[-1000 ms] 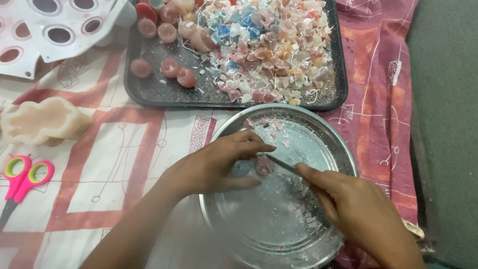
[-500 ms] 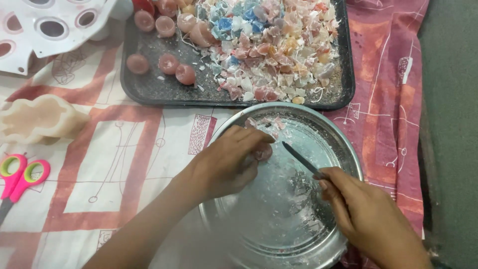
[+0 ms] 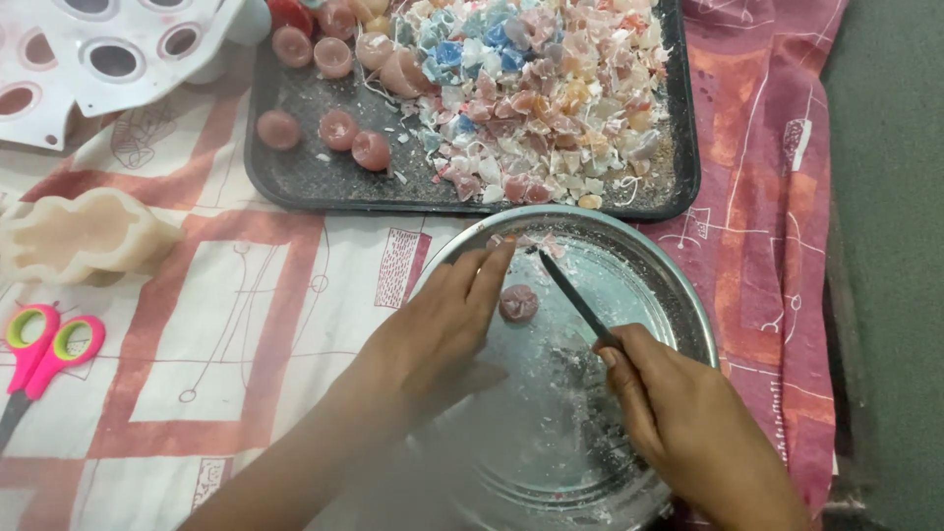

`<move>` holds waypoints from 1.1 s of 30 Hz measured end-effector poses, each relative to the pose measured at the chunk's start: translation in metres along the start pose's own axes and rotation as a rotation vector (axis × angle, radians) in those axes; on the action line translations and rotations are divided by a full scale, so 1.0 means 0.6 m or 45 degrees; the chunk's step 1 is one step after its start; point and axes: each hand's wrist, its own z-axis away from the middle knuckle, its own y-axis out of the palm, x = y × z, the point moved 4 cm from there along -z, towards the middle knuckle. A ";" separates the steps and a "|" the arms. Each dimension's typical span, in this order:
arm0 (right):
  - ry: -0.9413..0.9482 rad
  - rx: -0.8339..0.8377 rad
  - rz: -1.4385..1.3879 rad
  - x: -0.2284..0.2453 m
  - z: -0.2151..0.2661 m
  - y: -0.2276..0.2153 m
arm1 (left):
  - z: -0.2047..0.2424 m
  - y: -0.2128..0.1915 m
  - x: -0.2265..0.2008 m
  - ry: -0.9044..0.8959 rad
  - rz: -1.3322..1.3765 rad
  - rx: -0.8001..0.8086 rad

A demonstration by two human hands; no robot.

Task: Cutting and scraping small wax or soap pieces on a metal plate for recycling or crafting.

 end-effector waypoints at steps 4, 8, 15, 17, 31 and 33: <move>0.032 -0.044 0.028 -0.004 -0.004 -0.009 | 0.006 0.020 0.011 -0.101 -0.303 -0.010; -0.007 -0.083 0.063 -0.011 -0.003 -0.014 | -0.021 0.015 0.035 0.018 -0.300 -0.206; 0.023 -0.079 0.036 -0.020 -0.002 -0.022 | -0.029 -0.008 0.018 0.279 -0.142 -0.582; 0.016 -0.100 0.049 -0.028 0.002 -0.028 | -0.017 -0.009 0.013 0.213 -0.331 -0.671; -0.210 0.022 0.177 -0.004 -0.008 0.022 | 0.026 0.051 -0.016 0.026 -0.356 -0.602; -0.254 0.065 0.193 -0.003 -0.015 0.036 | 0.033 0.042 -0.023 0.024 -0.390 -0.620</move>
